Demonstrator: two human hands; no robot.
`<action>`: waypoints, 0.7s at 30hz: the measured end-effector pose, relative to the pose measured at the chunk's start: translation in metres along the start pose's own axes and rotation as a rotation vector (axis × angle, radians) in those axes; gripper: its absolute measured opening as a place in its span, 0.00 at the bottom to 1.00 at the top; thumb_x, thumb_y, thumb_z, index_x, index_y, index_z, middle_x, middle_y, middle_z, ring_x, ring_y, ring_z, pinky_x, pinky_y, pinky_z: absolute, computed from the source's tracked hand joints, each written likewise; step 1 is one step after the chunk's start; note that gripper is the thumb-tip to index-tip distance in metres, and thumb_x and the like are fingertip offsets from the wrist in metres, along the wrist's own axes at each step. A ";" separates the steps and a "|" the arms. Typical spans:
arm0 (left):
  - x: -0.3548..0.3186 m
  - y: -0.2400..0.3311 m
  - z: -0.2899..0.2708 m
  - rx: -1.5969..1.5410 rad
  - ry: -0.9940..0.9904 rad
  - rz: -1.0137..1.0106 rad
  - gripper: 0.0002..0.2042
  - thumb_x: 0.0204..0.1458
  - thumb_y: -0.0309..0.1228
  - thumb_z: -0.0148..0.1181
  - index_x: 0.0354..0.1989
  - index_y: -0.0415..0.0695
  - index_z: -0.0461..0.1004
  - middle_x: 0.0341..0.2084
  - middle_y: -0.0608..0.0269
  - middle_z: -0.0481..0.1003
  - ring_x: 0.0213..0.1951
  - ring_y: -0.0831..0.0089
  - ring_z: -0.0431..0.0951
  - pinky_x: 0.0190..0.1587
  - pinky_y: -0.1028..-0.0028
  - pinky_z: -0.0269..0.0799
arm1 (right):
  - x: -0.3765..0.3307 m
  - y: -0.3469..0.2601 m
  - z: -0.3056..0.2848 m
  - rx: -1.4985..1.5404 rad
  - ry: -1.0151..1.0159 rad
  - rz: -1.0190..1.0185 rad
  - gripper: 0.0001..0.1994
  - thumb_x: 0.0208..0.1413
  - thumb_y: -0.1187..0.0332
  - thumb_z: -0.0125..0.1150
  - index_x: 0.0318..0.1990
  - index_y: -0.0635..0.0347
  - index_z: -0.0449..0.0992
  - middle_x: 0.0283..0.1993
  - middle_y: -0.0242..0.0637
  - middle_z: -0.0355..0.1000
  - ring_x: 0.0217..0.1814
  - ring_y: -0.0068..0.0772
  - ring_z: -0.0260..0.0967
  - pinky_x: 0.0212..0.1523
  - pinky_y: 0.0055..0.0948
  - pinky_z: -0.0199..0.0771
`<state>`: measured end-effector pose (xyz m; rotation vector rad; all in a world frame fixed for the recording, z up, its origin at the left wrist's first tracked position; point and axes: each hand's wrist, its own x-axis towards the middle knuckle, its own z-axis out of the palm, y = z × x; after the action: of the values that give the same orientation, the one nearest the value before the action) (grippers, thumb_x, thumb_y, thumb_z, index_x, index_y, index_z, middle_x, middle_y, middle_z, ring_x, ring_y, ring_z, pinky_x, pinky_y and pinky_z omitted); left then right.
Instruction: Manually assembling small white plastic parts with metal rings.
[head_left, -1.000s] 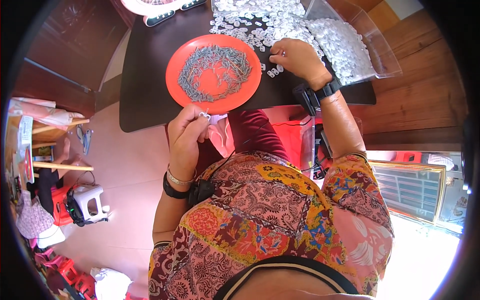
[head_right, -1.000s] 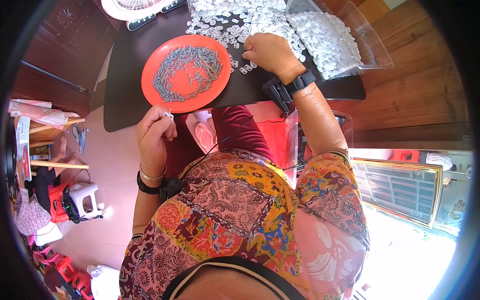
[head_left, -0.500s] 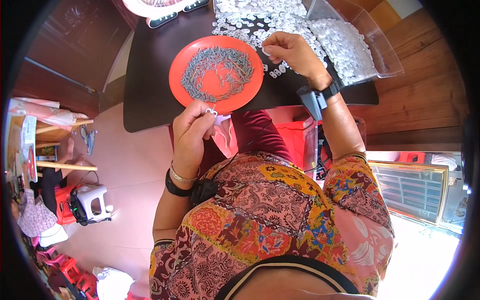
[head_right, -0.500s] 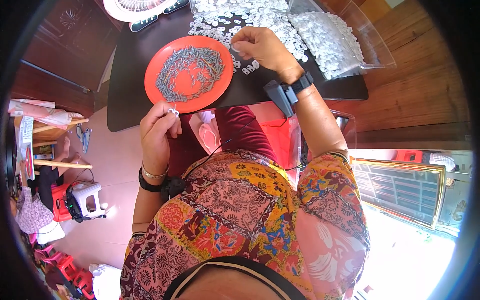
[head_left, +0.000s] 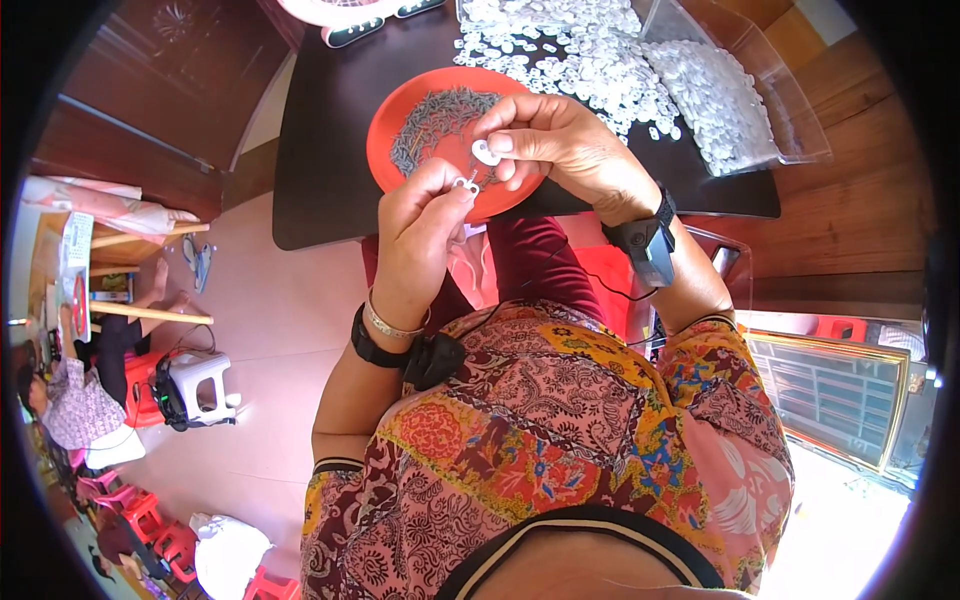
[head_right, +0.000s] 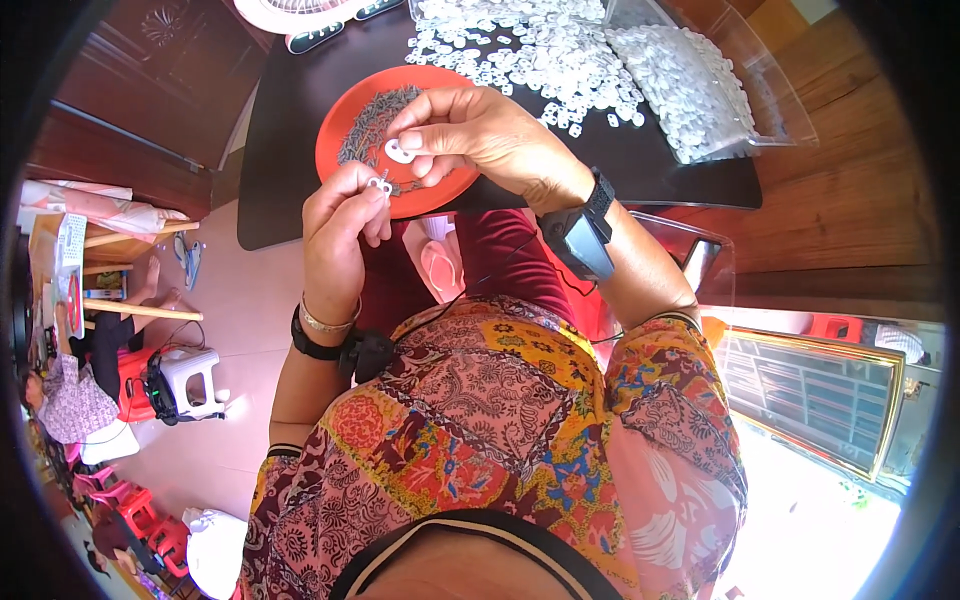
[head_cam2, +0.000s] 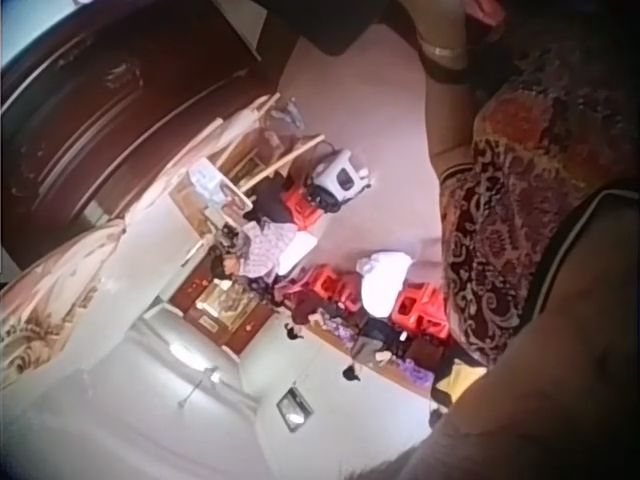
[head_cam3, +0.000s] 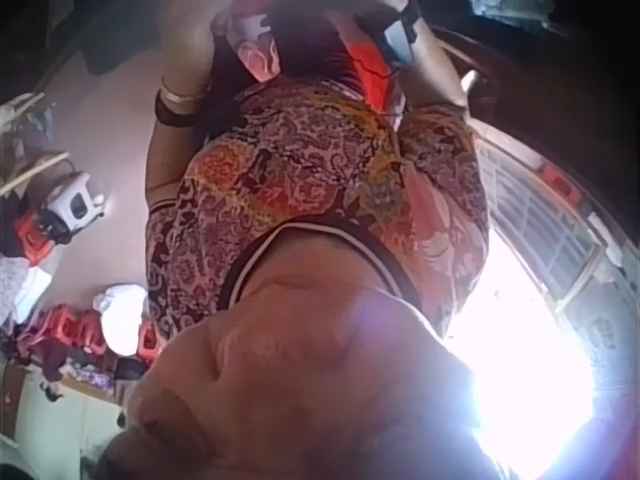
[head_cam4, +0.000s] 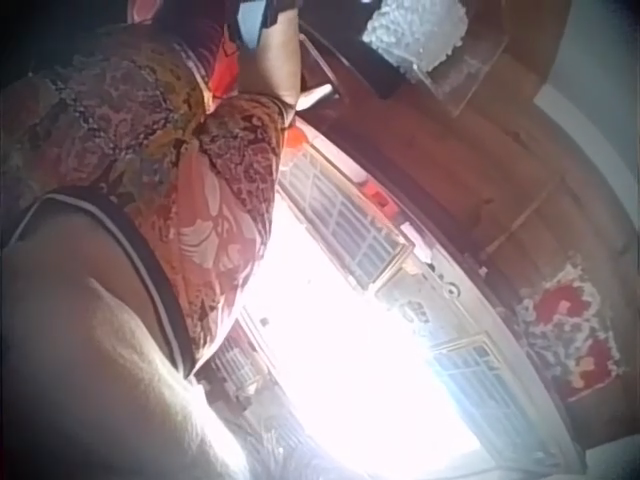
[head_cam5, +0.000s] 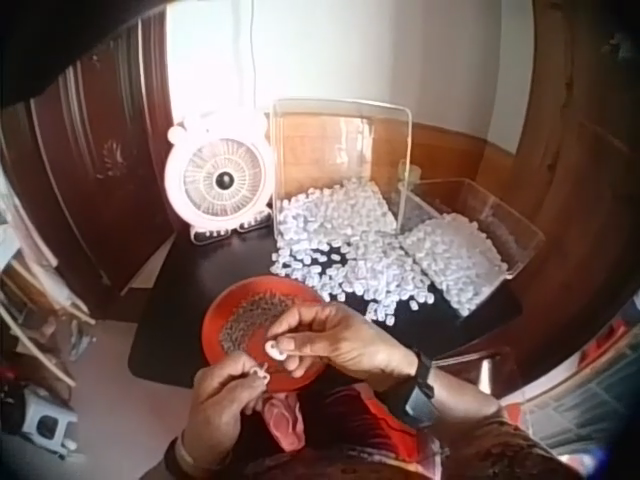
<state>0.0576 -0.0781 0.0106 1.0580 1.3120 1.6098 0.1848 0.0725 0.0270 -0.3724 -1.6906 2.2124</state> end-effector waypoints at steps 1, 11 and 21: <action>0.000 0.000 0.000 0.010 0.007 0.001 0.08 0.53 0.27 0.47 0.22 0.40 0.64 0.14 0.70 0.61 0.18 0.82 0.59 0.23 0.80 0.53 | 0.000 0.000 0.002 -0.038 -0.013 -0.008 0.09 0.56 0.70 0.61 0.42 0.63 0.76 0.33 0.30 0.74 0.29 0.16 0.70 0.33 0.17 0.73; -0.004 -0.011 -0.001 -0.012 -0.016 -0.042 0.08 0.53 0.27 0.47 0.22 0.40 0.64 0.14 0.70 0.61 0.18 0.83 0.57 0.23 0.80 0.52 | -0.008 -0.007 0.012 -0.224 -0.050 -0.033 0.06 0.56 0.70 0.61 0.39 0.62 0.78 0.30 0.26 0.74 0.28 0.13 0.68 0.31 0.14 0.69; -0.006 -0.013 -0.001 -0.033 0.041 -0.053 0.07 0.55 0.28 0.48 0.27 0.38 0.68 0.15 0.71 0.62 0.19 0.84 0.59 0.23 0.82 0.54 | -0.013 0.009 0.026 -0.209 0.011 -0.093 0.07 0.55 0.73 0.63 0.39 0.65 0.77 0.33 0.29 0.75 0.35 0.16 0.70 0.37 0.17 0.72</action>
<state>0.0599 -0.0824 -0.0027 0.9668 1.3254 1.6162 0.1856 0.0421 0.0251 -0.3481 -1.8988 1.9717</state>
